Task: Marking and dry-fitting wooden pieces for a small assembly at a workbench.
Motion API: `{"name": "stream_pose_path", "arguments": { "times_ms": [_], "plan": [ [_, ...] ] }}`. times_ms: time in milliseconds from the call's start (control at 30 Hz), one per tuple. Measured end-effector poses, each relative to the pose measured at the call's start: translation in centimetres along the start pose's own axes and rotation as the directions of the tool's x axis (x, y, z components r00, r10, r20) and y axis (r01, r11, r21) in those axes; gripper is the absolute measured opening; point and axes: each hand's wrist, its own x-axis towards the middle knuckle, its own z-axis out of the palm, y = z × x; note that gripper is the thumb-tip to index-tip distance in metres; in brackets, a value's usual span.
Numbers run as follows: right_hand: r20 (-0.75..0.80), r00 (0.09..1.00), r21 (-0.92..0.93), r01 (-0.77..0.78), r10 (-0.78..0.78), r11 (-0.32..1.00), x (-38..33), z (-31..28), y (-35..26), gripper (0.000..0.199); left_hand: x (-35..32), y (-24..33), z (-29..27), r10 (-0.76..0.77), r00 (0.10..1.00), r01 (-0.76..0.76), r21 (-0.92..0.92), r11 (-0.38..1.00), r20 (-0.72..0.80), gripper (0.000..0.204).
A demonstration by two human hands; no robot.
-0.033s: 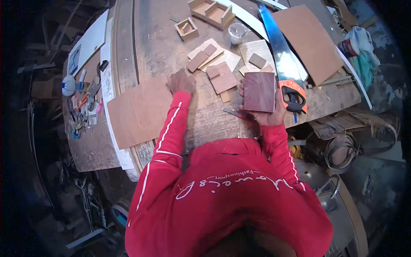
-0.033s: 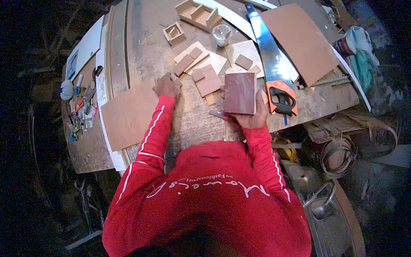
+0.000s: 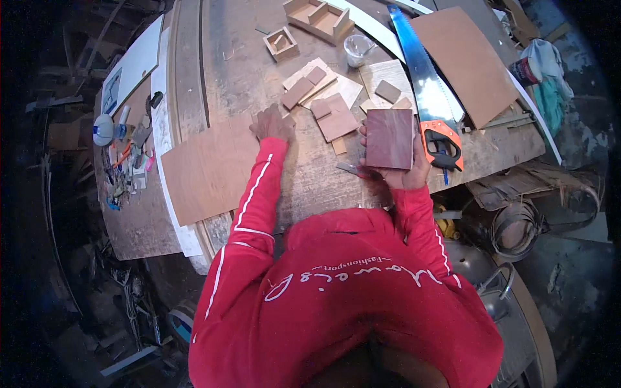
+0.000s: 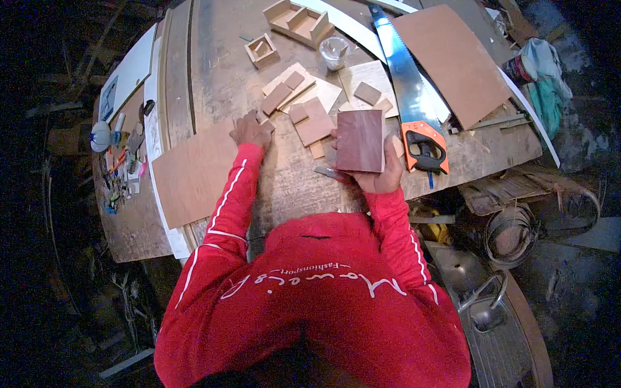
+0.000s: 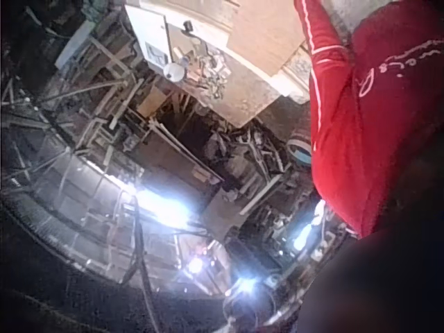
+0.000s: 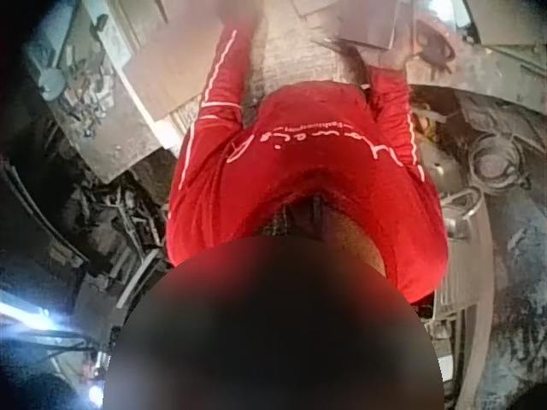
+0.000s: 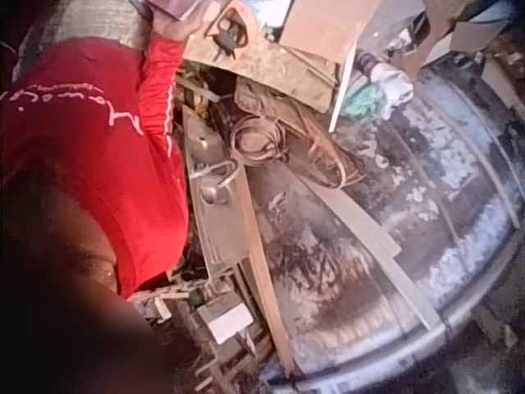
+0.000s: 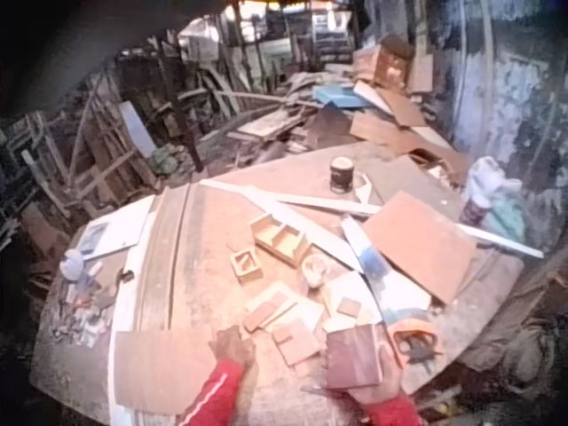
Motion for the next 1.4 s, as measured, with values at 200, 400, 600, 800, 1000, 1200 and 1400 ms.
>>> {"name": "stream_pose_path", "arguments": {
  "times_ms": [200, 400, 600, 800, 1000, 1200, 1400],
  "plan": [
    [-0.056, 0.998, -0.05, 0.001, -0.004, 0.999, 0.7, -1.2, 1.0, 0.069, -0.4, -1.3, -0.7, 0.129, 0.943, 0.025, -0.454, 0.89, 0.305, 0.026],
    [-0.256, 0.959, -0.397, 0.007, -0.118, 0.918, 3.8, 0.0, 3.7, 0.05, -3.1, 5.3, -4.1, 0.144, 0.91, 0.394, -0.919, -0.007, 0.389, 0.015],
    [-0.223, 0.952, -0.524, 0.063, -0.208, 0.849, 5.2, 4.6, 5.2, 0.052, -5.0, 9.3, -7.7, 0.255, 0.967, -0.048, -0.969, 0.243, 0.016, 0.018],
    [-0.154, 0.985, -0.423, 0.005, -0.077, 0.906, 4.9, 6.9, 5.2, 0.055, -5.9, 8.2, -9.8, 0.248, 0.963, 0.08, -0.99, 0.117, 0.107, 0.023],
    [-0.251, 0.874, -0.712, 0.125, -0.416, 0.691, 3.5, 9.1, 7.6, 0.048, -5.1, 8.3, -9.0, -0.01, 0.959, -0.262, -0.894, 0.363, -0.285, 0.026],
    [-0.017, 0.814, -0.986, 0.081, -0.581, 0.143, 2.7, 9.8, 7.1, 0.046, -5.2, 8.9, -10.3, 0.048, 0.933, -0.354, -0.888, 0.295, -0.356, 0.026],
    [-0.01, 0.804, -0.971, 0.135, -0.595, 0.198, 2.8, 11.0, 6.0, 0.052, -6.3, 9.9, -12.1, 0.133, 0.947, -0.32, -0.895, 0.309, -0.293, 0.027]
  ]
}}
